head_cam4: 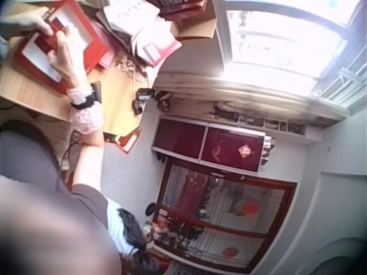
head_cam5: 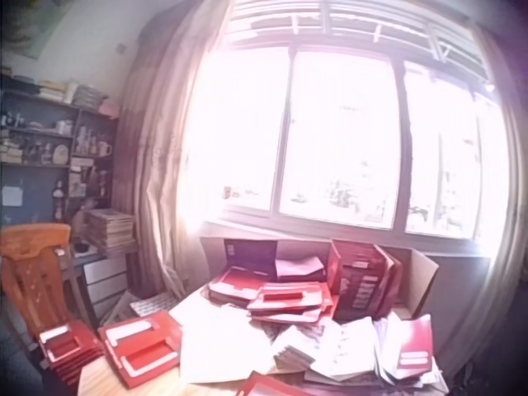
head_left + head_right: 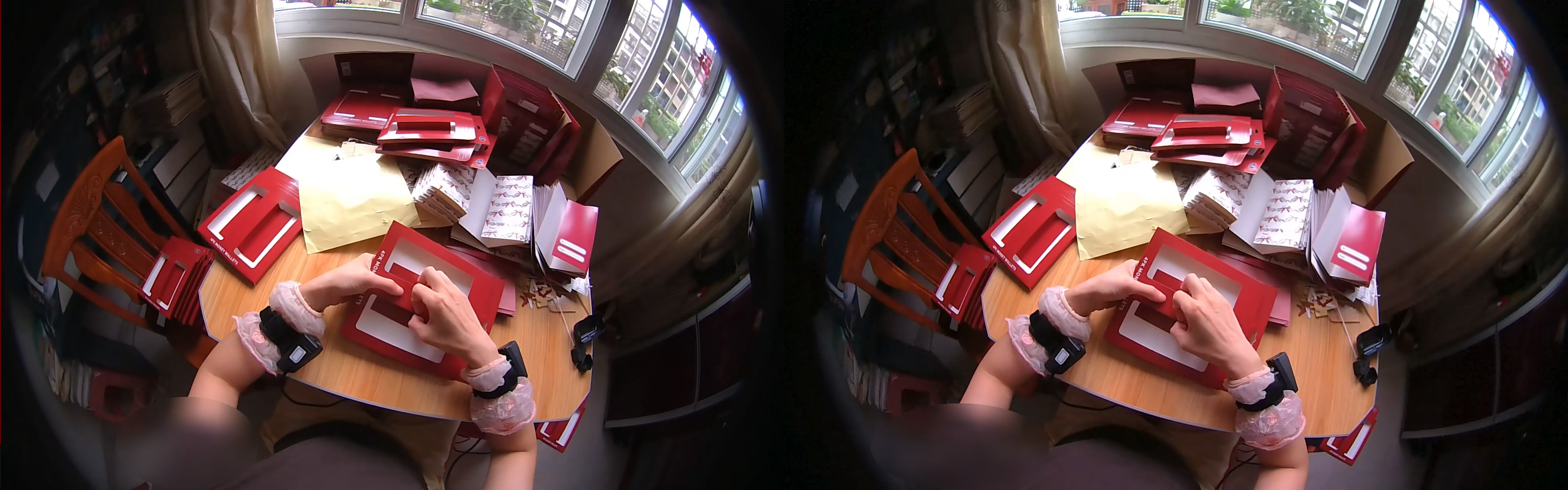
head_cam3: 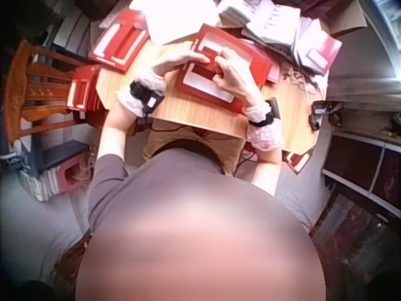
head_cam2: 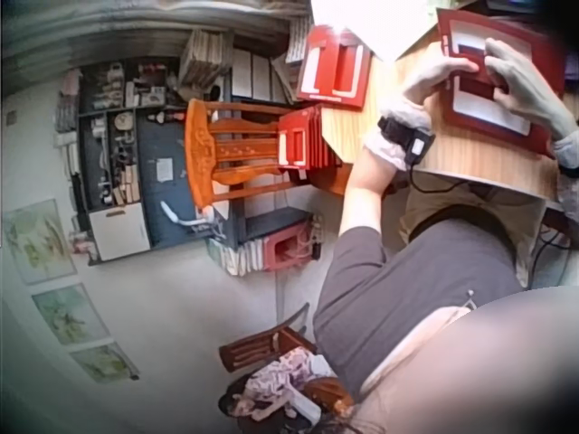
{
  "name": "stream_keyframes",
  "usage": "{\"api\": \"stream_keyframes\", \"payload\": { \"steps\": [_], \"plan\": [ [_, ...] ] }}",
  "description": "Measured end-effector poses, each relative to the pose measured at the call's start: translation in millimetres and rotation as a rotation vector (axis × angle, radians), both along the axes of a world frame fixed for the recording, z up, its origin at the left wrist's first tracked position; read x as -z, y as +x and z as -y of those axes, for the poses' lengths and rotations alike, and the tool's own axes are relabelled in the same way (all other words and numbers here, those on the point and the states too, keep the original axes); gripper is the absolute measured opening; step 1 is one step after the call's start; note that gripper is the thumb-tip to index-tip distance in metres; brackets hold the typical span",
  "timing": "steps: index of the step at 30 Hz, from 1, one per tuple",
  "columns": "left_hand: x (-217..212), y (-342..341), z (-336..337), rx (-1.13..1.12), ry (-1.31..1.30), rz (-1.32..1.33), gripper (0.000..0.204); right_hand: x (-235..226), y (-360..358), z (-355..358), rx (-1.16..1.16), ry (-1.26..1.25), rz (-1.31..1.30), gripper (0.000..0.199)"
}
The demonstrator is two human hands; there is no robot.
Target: Assembling red cardboard money wallet packaging by hand.
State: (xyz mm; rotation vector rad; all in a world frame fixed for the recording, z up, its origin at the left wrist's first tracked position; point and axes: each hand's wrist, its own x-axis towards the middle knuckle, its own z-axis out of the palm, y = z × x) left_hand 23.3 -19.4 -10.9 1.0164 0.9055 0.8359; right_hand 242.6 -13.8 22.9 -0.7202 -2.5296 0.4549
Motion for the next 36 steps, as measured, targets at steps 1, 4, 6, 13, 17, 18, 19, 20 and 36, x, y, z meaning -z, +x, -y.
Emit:
{"api": "stream_keyframes", "payload": {
  "steps": [1,4,6,13,17,18,19,20,36],
  "plan": [
    [-1,0,0,0.003,0.000,-0.002,0.041,1,-1,1,0.011,0.043,-0.012,0.016],
    [-2,1,2,0.002,-0.007,-0.016,0.041,6,-6,4,0.046,0.123,-0.006,0.015],
    [-1,0,1,0.008,-0.015,-0.036,0.043,6,-7,5,0.064,0.161,0.011,0.015],
    [-4,1,1,0.063,-0.012,0.021,0.047,4,-5,5,0.107,0.163,0.065,0.018],
    [-1,1,-2,0.030,-0.020,0.181,0.037,2,4,-3,0.176,0.186,0.013,0.018],
    [-2,-2,-3,-0.006,-0.096,0.212,0.034,-1,6,-6,0.183,0.179,0.015,0.017],
    [-2,-5,-5,-0.043,-0.171,0.243,0.033,-2,7,-7,0.176,0.180,0.014,0.017],
    [7,-11,-9,0.004,-0.189,0.358,0.035,-2,8,-8,0.190,0.177,0.020,0.017],
    [10,-12,-9,-0.051,-0.075,0.207,0.031,-1,10,-10,0.217,0.153,0.046,0.016]
  ]
}}
